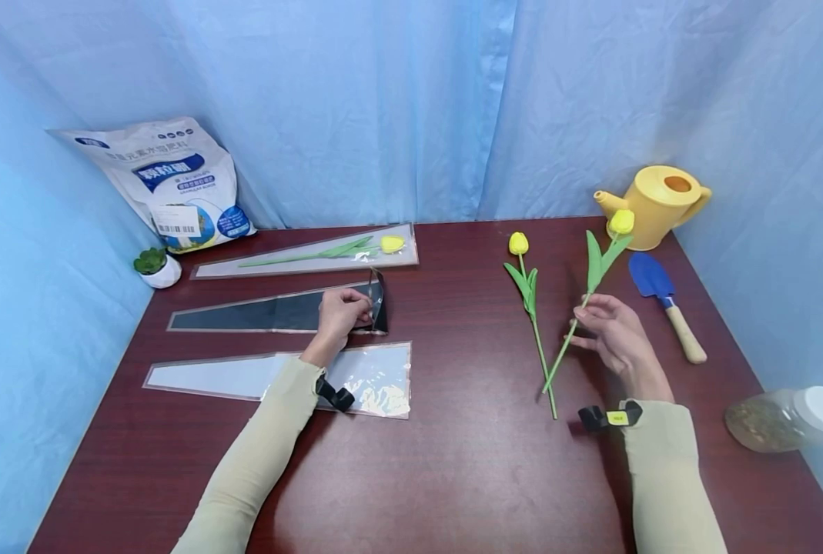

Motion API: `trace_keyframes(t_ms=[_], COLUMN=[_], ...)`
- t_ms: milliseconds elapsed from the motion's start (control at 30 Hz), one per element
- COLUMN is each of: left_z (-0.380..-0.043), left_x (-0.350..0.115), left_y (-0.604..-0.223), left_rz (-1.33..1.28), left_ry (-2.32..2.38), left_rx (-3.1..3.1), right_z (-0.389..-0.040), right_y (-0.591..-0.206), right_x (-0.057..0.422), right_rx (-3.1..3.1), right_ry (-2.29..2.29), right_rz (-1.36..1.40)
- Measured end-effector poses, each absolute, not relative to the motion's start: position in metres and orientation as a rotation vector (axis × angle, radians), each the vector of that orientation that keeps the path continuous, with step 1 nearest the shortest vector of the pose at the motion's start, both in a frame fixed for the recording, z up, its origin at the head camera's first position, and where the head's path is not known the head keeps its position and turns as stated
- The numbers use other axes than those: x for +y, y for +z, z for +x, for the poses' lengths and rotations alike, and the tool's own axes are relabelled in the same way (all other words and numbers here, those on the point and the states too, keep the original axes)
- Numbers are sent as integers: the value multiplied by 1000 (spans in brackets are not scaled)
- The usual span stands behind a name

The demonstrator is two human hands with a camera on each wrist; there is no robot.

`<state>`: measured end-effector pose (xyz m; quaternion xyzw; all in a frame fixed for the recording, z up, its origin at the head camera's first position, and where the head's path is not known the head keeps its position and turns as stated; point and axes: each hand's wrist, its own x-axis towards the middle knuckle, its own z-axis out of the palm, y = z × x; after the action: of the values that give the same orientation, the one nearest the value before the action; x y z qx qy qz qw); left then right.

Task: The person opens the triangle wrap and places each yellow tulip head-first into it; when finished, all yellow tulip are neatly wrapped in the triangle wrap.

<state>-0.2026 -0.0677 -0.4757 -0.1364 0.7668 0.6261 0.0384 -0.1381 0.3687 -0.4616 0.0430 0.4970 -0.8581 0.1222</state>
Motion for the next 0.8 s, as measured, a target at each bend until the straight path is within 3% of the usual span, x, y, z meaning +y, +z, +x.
trace_keyframes(t_ms=[400, 800], left_z=[-202, -201], left_x=[-67, -68], left_y=[-475, -475], left_rz=[-414, -404], left_ry=[1908, 1902], left_rx=[2358, 2372], right_z=[-146, -155], right_y=[-465, -461], right_x=[352, 338], right_rx=[1195, 1104], right_ry=[-2645, -2739], right_rz=[66, 240])
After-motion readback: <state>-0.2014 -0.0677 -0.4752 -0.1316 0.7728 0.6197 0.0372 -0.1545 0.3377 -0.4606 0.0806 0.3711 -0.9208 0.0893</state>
